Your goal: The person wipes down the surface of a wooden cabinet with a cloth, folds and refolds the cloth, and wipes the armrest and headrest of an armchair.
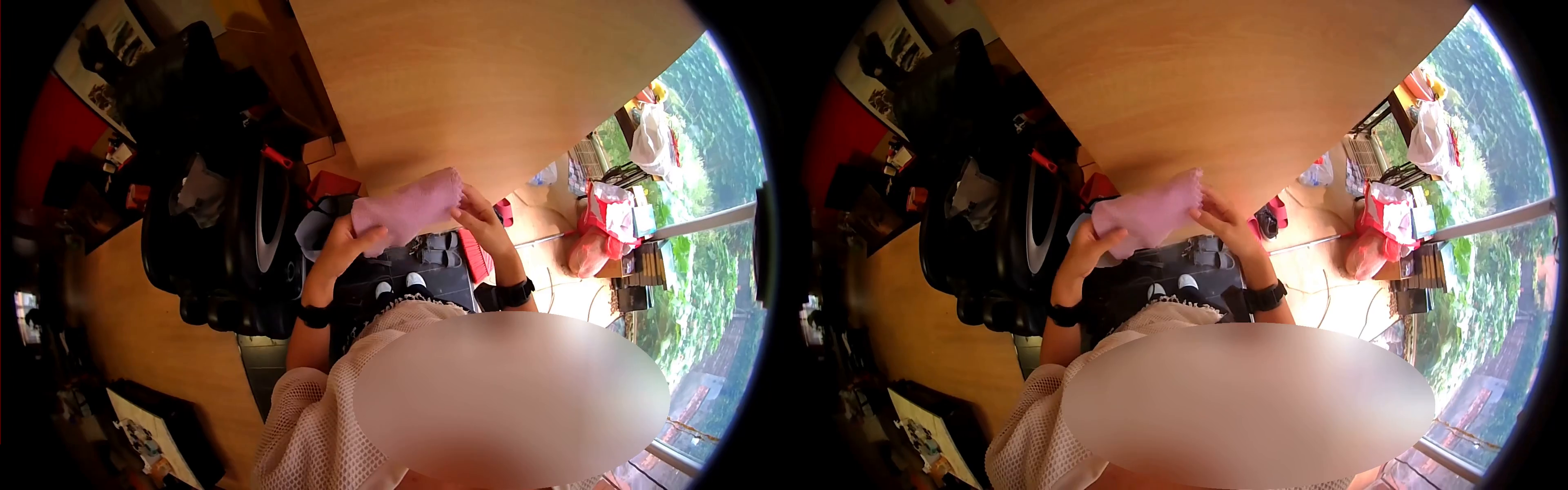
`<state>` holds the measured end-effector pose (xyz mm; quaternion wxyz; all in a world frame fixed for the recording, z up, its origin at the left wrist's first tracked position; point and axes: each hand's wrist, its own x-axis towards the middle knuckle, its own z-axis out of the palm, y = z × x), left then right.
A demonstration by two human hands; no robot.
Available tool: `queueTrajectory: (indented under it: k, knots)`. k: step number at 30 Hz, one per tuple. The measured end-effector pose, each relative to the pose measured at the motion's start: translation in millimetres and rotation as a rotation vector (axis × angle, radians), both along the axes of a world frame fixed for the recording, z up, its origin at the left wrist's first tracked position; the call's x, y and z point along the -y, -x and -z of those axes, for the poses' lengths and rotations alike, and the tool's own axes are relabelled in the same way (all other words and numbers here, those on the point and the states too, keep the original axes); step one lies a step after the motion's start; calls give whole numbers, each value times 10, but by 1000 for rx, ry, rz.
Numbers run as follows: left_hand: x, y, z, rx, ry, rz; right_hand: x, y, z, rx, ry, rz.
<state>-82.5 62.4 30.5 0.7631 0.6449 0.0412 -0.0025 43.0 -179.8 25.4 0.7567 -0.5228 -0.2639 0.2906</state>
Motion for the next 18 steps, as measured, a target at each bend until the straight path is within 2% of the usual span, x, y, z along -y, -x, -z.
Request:
queueTrajectory:
  k: [4,10,14,18]
  knots:
    - [87,-1,-91,100,-40,-125,4,-57,-219,10,-146,-111]
    - [116,-45,-157,97,-2,-100,-62,-54,-197,-229,-328,-119]
    - [127,-16,-261,25,20,20,-76,-59,-202,-276,-208,-75]
    - [46,-30,-34,-110,-59,99,-54,-139,-234,-198,-13,-1]
